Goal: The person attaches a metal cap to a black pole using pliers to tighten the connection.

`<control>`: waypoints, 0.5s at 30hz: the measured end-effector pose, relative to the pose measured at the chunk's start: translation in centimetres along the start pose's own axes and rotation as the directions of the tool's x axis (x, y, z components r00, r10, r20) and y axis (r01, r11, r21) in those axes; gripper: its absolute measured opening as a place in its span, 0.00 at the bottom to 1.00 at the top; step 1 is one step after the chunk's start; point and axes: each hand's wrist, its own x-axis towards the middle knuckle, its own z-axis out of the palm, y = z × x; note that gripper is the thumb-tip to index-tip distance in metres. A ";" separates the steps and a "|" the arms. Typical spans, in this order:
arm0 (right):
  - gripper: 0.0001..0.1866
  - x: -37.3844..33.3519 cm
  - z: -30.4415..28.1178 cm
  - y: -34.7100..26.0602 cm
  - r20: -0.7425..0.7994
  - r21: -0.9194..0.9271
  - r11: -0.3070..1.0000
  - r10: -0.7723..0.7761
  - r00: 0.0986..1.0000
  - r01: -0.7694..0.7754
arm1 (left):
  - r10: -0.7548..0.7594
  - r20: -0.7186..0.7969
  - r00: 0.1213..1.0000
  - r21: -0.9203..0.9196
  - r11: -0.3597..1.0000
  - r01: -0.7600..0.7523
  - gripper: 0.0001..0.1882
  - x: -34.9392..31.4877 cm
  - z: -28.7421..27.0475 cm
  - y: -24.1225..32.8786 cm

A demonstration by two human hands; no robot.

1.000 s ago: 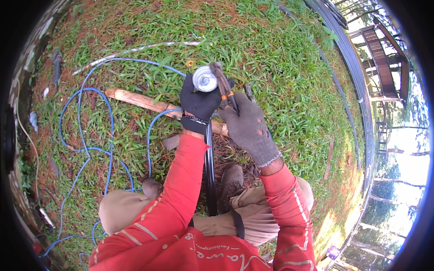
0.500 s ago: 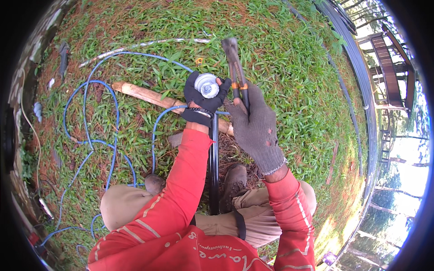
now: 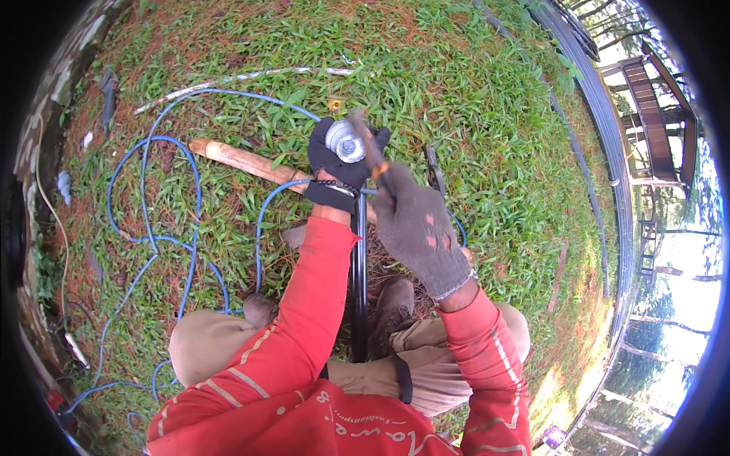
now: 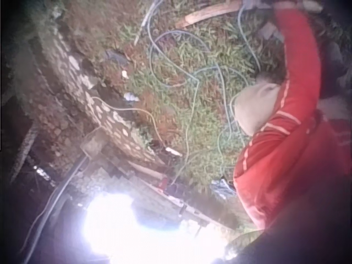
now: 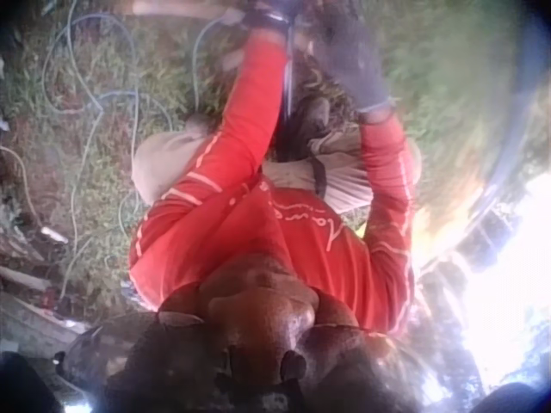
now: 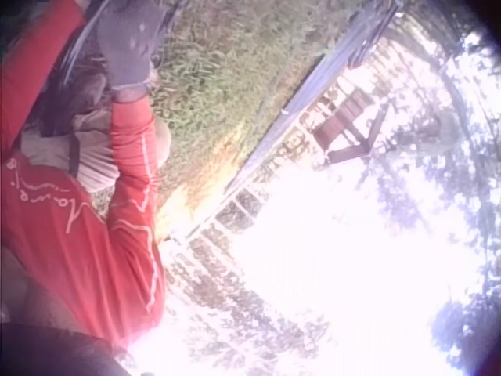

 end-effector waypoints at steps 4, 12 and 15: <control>0.18 -0.2 0.4 -0.1 -0.023 0.178 0.977 0.123 0.992 -0.117 | -0.015 -0.034 0.999 -0.127 0.992 0.010 0.21 -0.5 0.0 0.9; 0.14 0.2 1.0 1.3 -0.045 0.089 0.994 -0.064 0.997 0.068 | -0.009 -0.009 1.000 -0.080 0.997 0.008 0.24 -0.6 0.2 0.6; 0.14 0.2 0.8 0.5 -0.089 0.310 0.947 0.118 0.989 -0.085 | -0.093 0.050 0.994 -0.232 0.967 0.103 0.26 1.0 -2.3 1.4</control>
